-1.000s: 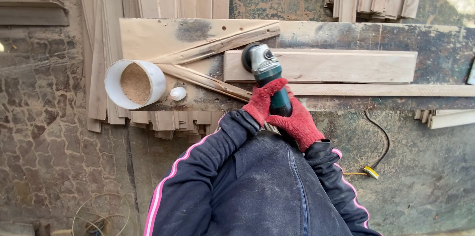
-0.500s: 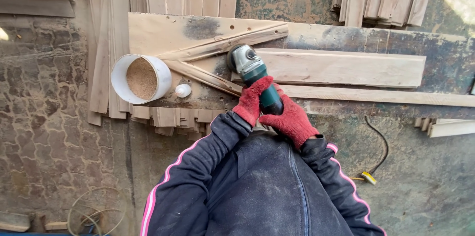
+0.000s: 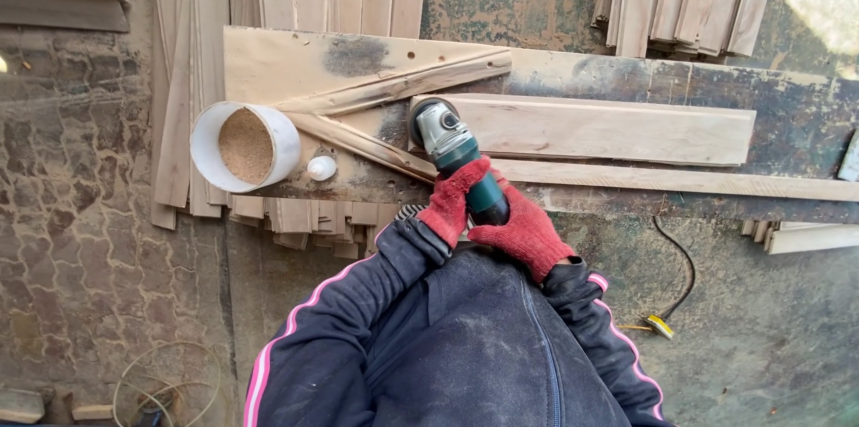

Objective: Sanding wooden planks on a workbench using a power angle grinder equipped with a sanding disc.

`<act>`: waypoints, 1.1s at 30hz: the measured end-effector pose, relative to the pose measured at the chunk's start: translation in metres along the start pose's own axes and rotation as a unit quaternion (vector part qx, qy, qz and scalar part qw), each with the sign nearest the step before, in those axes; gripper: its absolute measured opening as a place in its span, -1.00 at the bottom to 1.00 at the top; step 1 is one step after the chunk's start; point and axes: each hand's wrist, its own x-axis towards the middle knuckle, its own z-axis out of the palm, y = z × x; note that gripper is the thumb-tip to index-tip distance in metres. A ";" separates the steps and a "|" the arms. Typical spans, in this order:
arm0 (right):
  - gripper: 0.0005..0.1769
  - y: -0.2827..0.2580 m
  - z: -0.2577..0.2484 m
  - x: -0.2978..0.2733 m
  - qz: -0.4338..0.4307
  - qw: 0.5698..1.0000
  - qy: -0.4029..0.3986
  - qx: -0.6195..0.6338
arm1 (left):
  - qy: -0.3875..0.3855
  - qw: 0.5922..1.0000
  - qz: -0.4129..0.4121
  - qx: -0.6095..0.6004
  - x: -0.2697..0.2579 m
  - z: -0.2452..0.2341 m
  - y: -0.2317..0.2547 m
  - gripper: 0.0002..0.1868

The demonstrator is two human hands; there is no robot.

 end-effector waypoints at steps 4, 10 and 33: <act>-0.03 0.001 -0.008 -0.005 0.002 1.000 0.014 0.020 | -0.006 1.000 0.004 0.021 0.018 0.008 -0.017 -0.51; -0.03 0.034 -0.006 0.013 0.002 0.995 0.048 0.084 | -0.033 0.998 0.002 0.051 0.021 0.034 -0.025 -0.45; -0.11 0.080 -0.037 -0.001 0.081 0.964 0.128 0.217 | -0.074 0.977 -0.066 0.188 0.021 0.103 -0.072 -0.38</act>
